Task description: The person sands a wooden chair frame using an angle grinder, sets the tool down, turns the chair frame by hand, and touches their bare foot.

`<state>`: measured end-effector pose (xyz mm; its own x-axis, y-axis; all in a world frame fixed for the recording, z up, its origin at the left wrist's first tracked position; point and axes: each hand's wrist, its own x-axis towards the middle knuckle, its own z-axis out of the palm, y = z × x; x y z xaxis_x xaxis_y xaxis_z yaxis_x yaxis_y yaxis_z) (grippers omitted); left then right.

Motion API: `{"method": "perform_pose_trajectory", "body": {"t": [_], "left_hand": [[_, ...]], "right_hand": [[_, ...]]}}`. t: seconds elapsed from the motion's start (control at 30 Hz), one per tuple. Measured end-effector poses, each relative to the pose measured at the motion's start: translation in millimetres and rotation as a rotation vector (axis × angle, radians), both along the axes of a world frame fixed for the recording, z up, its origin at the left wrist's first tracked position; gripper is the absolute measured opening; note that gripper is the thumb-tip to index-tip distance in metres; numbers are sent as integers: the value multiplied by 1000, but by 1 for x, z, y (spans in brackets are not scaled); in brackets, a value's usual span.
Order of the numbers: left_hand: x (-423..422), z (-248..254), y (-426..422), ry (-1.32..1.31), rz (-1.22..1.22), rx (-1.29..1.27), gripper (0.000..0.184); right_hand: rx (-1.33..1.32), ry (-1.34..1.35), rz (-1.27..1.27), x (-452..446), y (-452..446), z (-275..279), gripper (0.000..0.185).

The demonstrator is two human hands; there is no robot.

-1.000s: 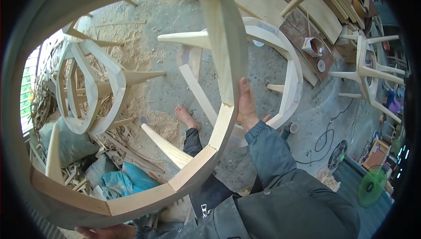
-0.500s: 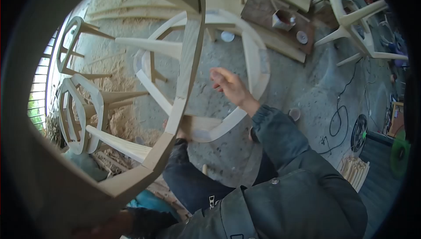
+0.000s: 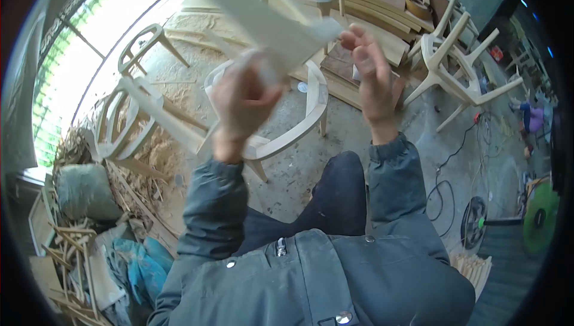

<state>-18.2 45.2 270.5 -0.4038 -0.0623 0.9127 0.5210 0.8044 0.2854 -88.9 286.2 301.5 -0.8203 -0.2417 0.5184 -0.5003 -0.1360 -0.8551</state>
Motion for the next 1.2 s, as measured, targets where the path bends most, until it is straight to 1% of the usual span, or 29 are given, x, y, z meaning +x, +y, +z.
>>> {"method": "perform_pose_trajectory", "body": {"t": [0.03,0.07,0.1,0.13,0.17,0.2,0.23,0.27,0.33,0.37,0.4,0.43,0.47,0.53,0.57,0.6,0.63,0.67,0.7,0.73,0.8,0.83,0.87,0.9,0.93,1.0,1.1,1.13,1.2], "left_hand": [[5,-2,23,5,-7,-122,61],[13,-3,47,-40,-96,-128,56],[18,-14,68,-35,-146,-161,48],[26,-31,83,-1,-187,-222,46],[36,-53,96,-20,-199,-279,44],[48,-81,109,-16,-252,-286,46],[64,-108,119,-88,-281,-336,51],[87,-125,125,-258,-299,-422,52],[120,-135,121,-389,-491,-207,51],[140,-135,111,-380,-447,-91,62],[156,-138,95,-279,-269,-7,70],[169,-128,75,-193,-31,85,75],[170,-130,46,-56,188,150,82],[161,-127,-26,-56,436,355,87],[156,-121,-58,-59,472,540,90],[154,-109,-89,-72,430,627,93],[149,-90,-114,-74,392,714,97],[143,-71,-130,-149,213,821,97],[137,-54,-142,-227,29,921,97],[125,-43,-155,-222,37,928,97],[103,-35,-171,-435,-179,948,80],[101,-42,-172,-445,-181,956,80],[100,-47,-174,-405,-143,999,67],[97,-50,-176,-361,-106,1038,55],[97,-50,-174,-362,-114,1031,55],[108,-59,-162,-238,-152,1123,40],[133,-81,-142,-34,-199,1215,30],[142,-90,-134,38,-214,1235,27],[160,-110,-125,159,-232,1206,25]], "right_hand": [[12,-9,-9,10,4,11,84],[31,5,17,11,9,8,84],[10,-1,-5,11,14,-1,86],[-11,-9,-23,14,16,-6,87],[-9,-13,-5,24,14,-7,83],[67,-16,-26,38,15,-12,79],[145,-18,-46,52,17,-16,75],[290,-4,-105,62,24,-25,73],[247,-84,-186,93,44,-56,68],[212,-104,-230,109,51,-70,66],[138,-86,-294,123,51,-80,64],[178,-63,-302,132,58,-90,70],[185,-71,-305,138,61,-99,70],[110,-157,-387,151,65,-110,68],[90,-188,-432,156,62,-110,62],[92,-186,-429,161,62,-110,62],[20,-194,-453,161,62,-109,60],[-50,-203,-474,161,62,-108,58],[-54,-186,-491,162,61,-104,51],[-48,-184,-482,161,61,-105,51],[-38,-195,-500,162,62,-106,47],[-79,-195,-517,161,59,-103,36],[-70,-202,-527,158,61,-100,36],[-27,-190,-503,153,63,-96,31],[4,-173,-477,148,64,-92,26],[23,-158,-442,130,71,-89,22],[-18,-66,-390,105,73,-90,22],[-25,-79,-391,94,73,-90,22],[90,111,-311,59,78,-88,23]]}}
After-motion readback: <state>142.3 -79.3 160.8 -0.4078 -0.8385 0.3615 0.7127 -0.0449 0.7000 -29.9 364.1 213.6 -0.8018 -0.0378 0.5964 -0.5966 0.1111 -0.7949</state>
